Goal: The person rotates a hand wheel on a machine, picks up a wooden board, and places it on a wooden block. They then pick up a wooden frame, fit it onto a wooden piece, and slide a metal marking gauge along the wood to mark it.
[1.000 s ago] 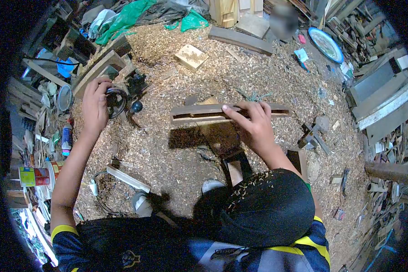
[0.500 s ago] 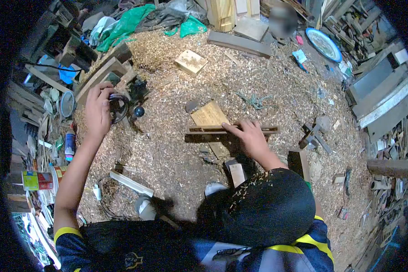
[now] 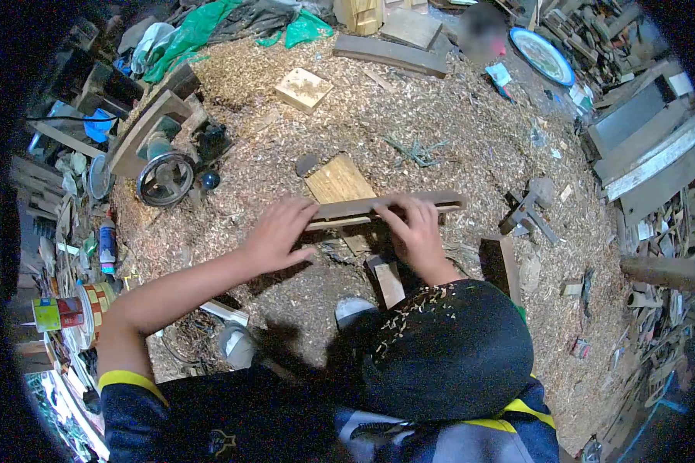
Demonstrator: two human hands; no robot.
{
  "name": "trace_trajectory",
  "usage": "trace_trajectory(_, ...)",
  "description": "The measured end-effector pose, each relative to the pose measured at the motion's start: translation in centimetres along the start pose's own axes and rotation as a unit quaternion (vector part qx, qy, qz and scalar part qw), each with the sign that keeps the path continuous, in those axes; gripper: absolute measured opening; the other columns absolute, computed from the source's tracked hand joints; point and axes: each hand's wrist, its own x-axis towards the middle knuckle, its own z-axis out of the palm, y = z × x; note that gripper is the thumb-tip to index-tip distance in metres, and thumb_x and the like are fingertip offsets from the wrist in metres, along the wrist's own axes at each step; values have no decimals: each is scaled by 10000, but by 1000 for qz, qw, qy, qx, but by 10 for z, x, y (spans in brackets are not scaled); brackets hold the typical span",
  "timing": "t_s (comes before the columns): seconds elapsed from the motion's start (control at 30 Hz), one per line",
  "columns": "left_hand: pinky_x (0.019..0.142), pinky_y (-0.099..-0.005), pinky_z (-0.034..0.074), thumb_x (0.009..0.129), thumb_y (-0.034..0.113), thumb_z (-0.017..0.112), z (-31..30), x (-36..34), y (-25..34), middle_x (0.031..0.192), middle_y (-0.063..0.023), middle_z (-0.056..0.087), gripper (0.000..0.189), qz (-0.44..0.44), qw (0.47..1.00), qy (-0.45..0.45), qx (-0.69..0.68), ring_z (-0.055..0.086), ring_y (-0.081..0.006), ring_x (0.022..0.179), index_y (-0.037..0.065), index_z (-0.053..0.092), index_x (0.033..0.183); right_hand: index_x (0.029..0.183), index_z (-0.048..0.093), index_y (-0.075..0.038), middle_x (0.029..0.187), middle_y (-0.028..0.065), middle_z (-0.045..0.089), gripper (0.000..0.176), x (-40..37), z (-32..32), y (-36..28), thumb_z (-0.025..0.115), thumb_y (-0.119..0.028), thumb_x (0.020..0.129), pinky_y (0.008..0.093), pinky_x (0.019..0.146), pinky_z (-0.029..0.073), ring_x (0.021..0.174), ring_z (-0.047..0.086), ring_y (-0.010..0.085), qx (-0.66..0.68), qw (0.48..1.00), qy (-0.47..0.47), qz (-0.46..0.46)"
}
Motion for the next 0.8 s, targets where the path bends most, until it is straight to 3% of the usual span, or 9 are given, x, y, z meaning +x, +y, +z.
trace_trajectory(0.07,1203,-566,445,928,298,825,28,7,-3,1442,-224,616,661,-11,999,15,-28,562,-437,1401,15,575,1470,1348,727,-129,1221,149,647,537,-34,5,-7,807,-62,820,513,986,462,1108,632,369,55,996,15,67)
trace_trajectory(0.13,1109,-531,514,869,140,852,41,17,-9,1288,-221,654,579,-41,996,15,-74,628,-438,1263,5,616,1380,1275,727,-106,1144,152,614,453,-64,5,-18,874,-285,886,509,953,471,1063,593,383,52,993,-66,89)
trace_trajectory(0.17,1018,-515,551,798,30,864,43,19,-10,1179,-209,664,526,-43,992,71,-98,662,-441,1146,-2,648,1277,1265,724,-93,1126,170,611,499,-79,4,-24,891,-361,878,512,936,479,1047,599,404,63,987,-93,112)
trace_trajectory(0.23,1006,-510,556,797,43,872,43,20,-10,1181,-206,670,514,-58,990,67,-106,667,-438,1144,1,656,1261,1305,704,-73,1105,201,598,714,-101,3,-37,917,-556,824,524,921,486,1019,601,432,50,970,-163,171)
trace_trajectory(0.37,987,-500,567,800,74,892,48,21,-9,1166,-190,688,489,-86,986,85,-116,680,-429,1130,22,677,1236,1307,682,-66,1096,201,599,769,-117,22,-36,920,-595,802,542,934,478,1015,598,444,9,979,-143,147)
trace_trajectory(0.6,1010,-490,557,798,62,884,60,36,3,1173,-177,693,483,-77,984,115,-114,675,-408,1146,27,690,1238,1167,630,-32,1007,220,655,535,-75,-1,-27,937,-357,874,524,856,530,977,671,439,162,928,-234,239)
trace_trajectory(0.67,1011,-489,554,796,49,880,60,39,10,1177,-171,691,485,-87,982,121,-113,670,-401,1161,29,692,1243,1173,600,-30,1116,245,722,409,-45,-25,-27,880,-205,932,506,858,575,1048,717,474,244,894,-220,304)
trace_trajectory(0.73,1012,-487,552,794,37,876,61,39,15,1181,-166,688,489,-99,981,125,-113,665,-395,1176,31,693,1247,1295,665,-20,1180,206,758,376,-16,-45,-18,836,-109,972,450,937,582,1112,747,387,281,927,-100,226)
trace_trajectory(0.8,1017,-488,546,788,14,868,60,39,15,1186,-161,673,516,-106,983,111,-105,656,-390,1192,32,676,1266,1262,699,-10,1186,173,760,342,9,-64,-6,834,-46,950,420,951,579,1095,747,329,244,955,-35,166)
